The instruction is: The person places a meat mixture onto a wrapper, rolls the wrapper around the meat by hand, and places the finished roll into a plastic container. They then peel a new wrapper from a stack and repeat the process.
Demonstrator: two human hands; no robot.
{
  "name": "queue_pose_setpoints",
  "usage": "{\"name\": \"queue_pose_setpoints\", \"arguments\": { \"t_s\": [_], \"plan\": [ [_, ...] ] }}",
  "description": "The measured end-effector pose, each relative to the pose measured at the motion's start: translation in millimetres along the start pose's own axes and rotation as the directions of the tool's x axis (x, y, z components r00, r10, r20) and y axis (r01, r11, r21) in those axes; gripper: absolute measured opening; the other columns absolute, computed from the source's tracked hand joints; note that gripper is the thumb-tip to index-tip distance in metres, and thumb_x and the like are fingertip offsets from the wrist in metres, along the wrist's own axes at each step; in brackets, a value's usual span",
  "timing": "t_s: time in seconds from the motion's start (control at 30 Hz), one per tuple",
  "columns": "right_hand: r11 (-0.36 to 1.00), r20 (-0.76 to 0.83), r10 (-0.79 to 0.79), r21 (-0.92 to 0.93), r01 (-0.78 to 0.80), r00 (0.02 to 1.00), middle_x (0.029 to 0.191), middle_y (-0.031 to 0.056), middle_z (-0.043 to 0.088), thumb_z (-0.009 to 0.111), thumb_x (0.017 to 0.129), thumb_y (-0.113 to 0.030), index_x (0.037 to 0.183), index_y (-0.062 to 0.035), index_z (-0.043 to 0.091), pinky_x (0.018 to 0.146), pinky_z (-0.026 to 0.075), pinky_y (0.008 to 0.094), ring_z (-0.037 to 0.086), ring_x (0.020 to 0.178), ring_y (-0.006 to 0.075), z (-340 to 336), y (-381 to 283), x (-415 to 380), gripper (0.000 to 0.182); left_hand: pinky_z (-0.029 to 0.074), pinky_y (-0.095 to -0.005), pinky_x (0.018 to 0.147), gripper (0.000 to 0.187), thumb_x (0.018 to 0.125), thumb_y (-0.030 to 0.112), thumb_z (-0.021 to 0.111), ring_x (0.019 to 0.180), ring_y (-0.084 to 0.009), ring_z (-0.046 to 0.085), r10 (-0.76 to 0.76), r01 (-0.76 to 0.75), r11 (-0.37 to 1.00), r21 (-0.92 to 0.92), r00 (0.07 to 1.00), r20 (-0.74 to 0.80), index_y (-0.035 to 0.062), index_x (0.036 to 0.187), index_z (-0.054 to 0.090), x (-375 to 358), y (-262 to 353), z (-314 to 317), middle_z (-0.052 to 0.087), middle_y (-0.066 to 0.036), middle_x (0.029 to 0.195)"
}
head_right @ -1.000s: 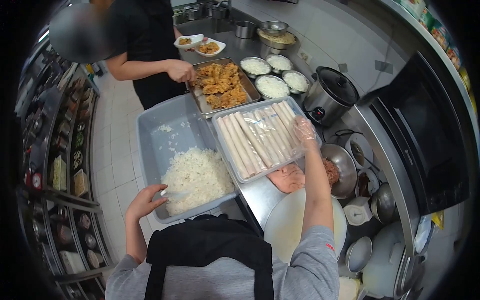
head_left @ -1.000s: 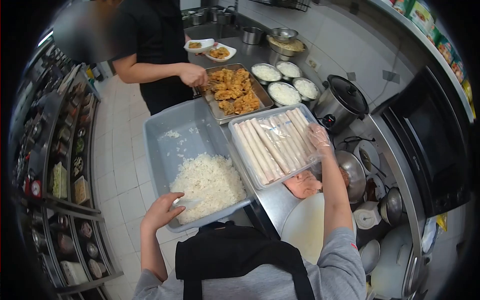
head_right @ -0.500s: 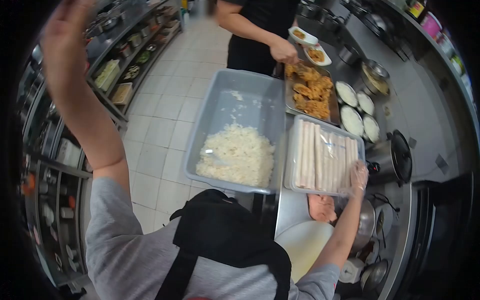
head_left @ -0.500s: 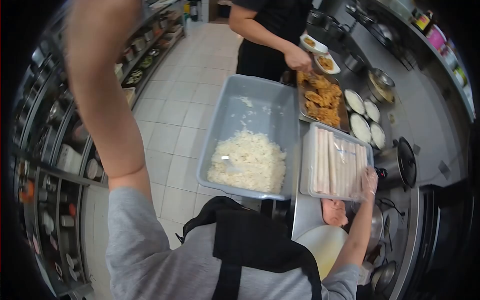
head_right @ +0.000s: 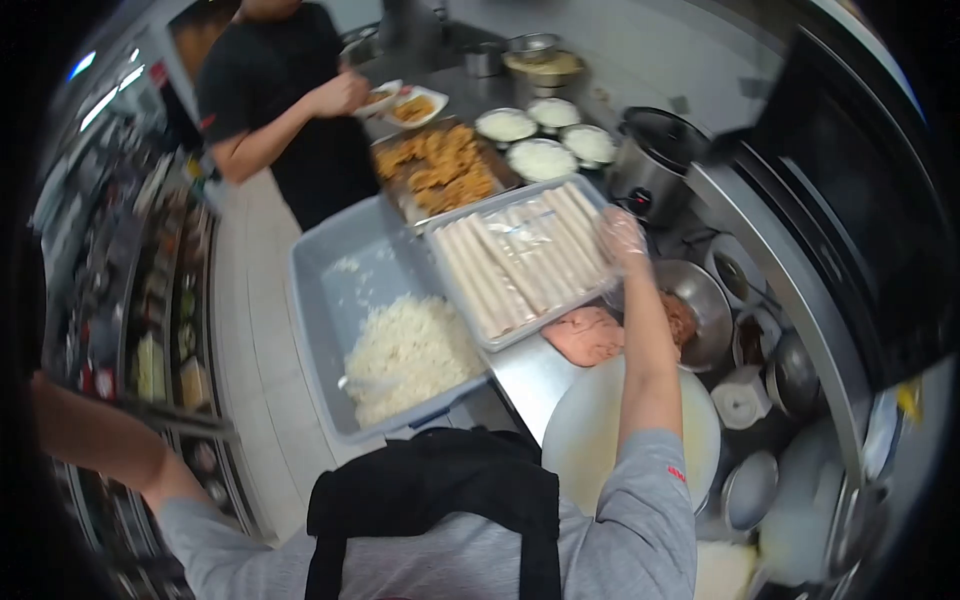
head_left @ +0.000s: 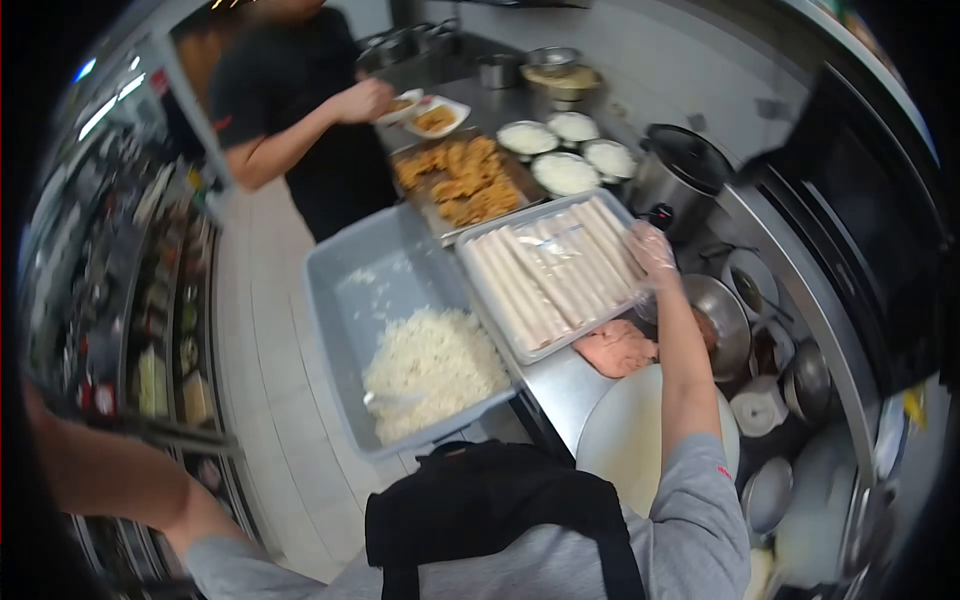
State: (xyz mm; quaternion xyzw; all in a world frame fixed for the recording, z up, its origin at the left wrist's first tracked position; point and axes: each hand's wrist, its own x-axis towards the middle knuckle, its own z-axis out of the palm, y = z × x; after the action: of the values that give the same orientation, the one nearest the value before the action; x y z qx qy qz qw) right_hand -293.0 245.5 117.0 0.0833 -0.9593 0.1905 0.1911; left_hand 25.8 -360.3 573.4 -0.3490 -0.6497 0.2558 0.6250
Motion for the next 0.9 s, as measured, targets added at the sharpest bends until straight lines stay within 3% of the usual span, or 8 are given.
{"name": "queue_pose_setpoints", "arguments": {
  "t_s": [0.03, 0.1, 0.17, 0.3, 0.37, 0.47, 0.67, 0.9],
  "plan": [
    [0.998, 0.006, 0.060, -0.022, -0.060, 0.998, 0.101, 0.0226, 0.062, 0.054, 0.085, -0.024, 0.097, -0.0039, 0.061, 0.085, 0.046, 0.0464, 0.058, 0.099, 0.0397, -4.4, -4.7, -1.2, 0.025, 0.045, -0.0402, 0.097, 0.047, 0.096, 0.036, 0.045, 0.119, -0.0258, 0.053, 0.000, 0.003, 0.999, -0.051, 0.999, 0.050, 0.0214, 0.140, 0.039, -22.5, 10.0, 7.6, 0.048, -0.013, 0.137],
    [0.996, 0.003, 0.085, -0.031, -0.085, 0.996, 0.099, 0.0231, 0.063, 0.053, 0.085, -0.024, 0.094, -0.0040, 0.063, 0.083, 0.048, 0.0466, 0.060, 0.096, 0.0401, -8.9, -14.3, -4.5, 0.024, 0.037, -0.0390, 0.101, 0.047, 0.094, 0.032, 0.054, 0.122, -0.0258, 0.049, -0.577, 0.622, 0.699, -0.353, 0.782, 0.236, 0.0006, 0.128, 0.053, -86.7, 79.1, 26.5, 0.053, -0.016, 0.132],
    [0.989, 0.019, 0.107, -0.105, -0.104, 0.994, 0.095, 0.0237, 0.064, 0.053, 0.085, -0.023, 0.088, -0.0038, 0.065, 0.080, 0.050, 0.0471, 0.062, 0.091, 0.0399, -13.8, -31.8, -6.0, 0.023, 0.029, -0.0416, 0.109, 0.048, 0.093, 0.030, 0.055, 0.131, -0.0289, 0.041, -0.649, 0.773, 0.447, -0.450, 0.626, 0.432, -0.0010, 0.129, 0.051, -111.1, 131.5, 45.5, 0.046, -0.017, 0.138],
    [0.963, 0.066, 0.151, -0.234, -0.132, 0.986, 0.095, 0.0226, 0.065, 0.053, 0.084, -0.021, 0.087, -0.0026, 0.065, 0.079, 0.051, 0.0468, 0.064, 0.089, 0.0382, -11.6, -30.6, -3.6, 0.022, 0.032, -0.0374, 0.106, 0.041, 0.085, 0.022, 0.060, 0.126, -0.0249, 0.045, -0.659, 0.923, -0.142, -0.357, 0.181, 0.730, 0.0023, 0.121, 0.057, -178.9, 210.1, 63.0, 0.051, -0.013, 0.133],
    [0.955, 0.050, 0.052, -0.294, -0.035, 0.997, 0.094, 0.0216, 0.066, 0.053, 0.084, -0.021, 0.088, -0.0025, 0.066, 0.079, 0.051, 0.0463, 0.064, 0.089, 0.0378, 0.5, -10.5, -4.8, 0.023, 0.036, -0.0351, 0.099, 0.036, 0.083, 0.015, 0.061, 0.120, -0.0230, 0.049, -0.616, 0.929, -0.239, -0.284, 0.081, 0.784, 0.0047, 0.118, 0.059, -201.9, 243.7, 68.8, 0.051, -0.011, 0.133],
    [0.957, 0.041, 0.112, -0.274, -0.096, 0.993, 0.096, 0.0199, 0.064, 0.055, 0.084, -0.024, 0.089, -0.0053, 0.067, 0.080, 0.051, 0.0459, 0.063, 0.093, 0.0366, 1.2, -6.3, -2.7, 0.023, 0.038, -0.0352, 0.094, 0.035, 0.083, 0.016, 0.063, 0.119, -0.0231, 0.049, -0.543, 0.941, -0.300, -0.158, -0.032, 0.839, 0.0067, 0.117, 0.059, -202.6, 276.1, 74.8, 0.052, -0.010, 0.133],
    [0.937, 0.129, 0.016, -0.349, 0.030, 0.991, 0.098, 0.0177, 0.058, 0.060, 0.080, -0.028, 0.092, -0.0087, 0.066, 0.083, 0.049, 0.0457, 0.060, 0.096, 0.0352, -22.8, -32.3, -10.4, 0.023, 0.037, -0.0368, 0.092, 0.033, 0.082, 0.016, 0.063, 0.120, -0.0232, 0.048, -0.485, 0.963, -0.249, -0.102, -0.033, 0.874, 0.0076, 0.115, 0.061, -191.2, 289.3, 86.7, 0.052, -0.010, 0.133],
    [0.927, 0.082, 0.032, -0.376, 0.001, 0.996, 0.099, 0.0174, 0.059, 0.052, 0.084, -0.013, 0.106, -0.0085, 0.062, 0.083, 0.049, 0.0466, 0.060, 0.098, 0.0355, -15.0, -36.2, -8.3, 0.024, 0.037, -0.0372, 0.094, 0.034, 0.081, 0.015, 0.065, 0.121, -0.0238, 0.047, -0.444, 0.936, -0.339, -0.099, -0.067, 0.894, 0.0097, 0.114, 0.061, -201.0, 308.6, 95.2, 0.052, -0.009, 0.133]
  ]
}}
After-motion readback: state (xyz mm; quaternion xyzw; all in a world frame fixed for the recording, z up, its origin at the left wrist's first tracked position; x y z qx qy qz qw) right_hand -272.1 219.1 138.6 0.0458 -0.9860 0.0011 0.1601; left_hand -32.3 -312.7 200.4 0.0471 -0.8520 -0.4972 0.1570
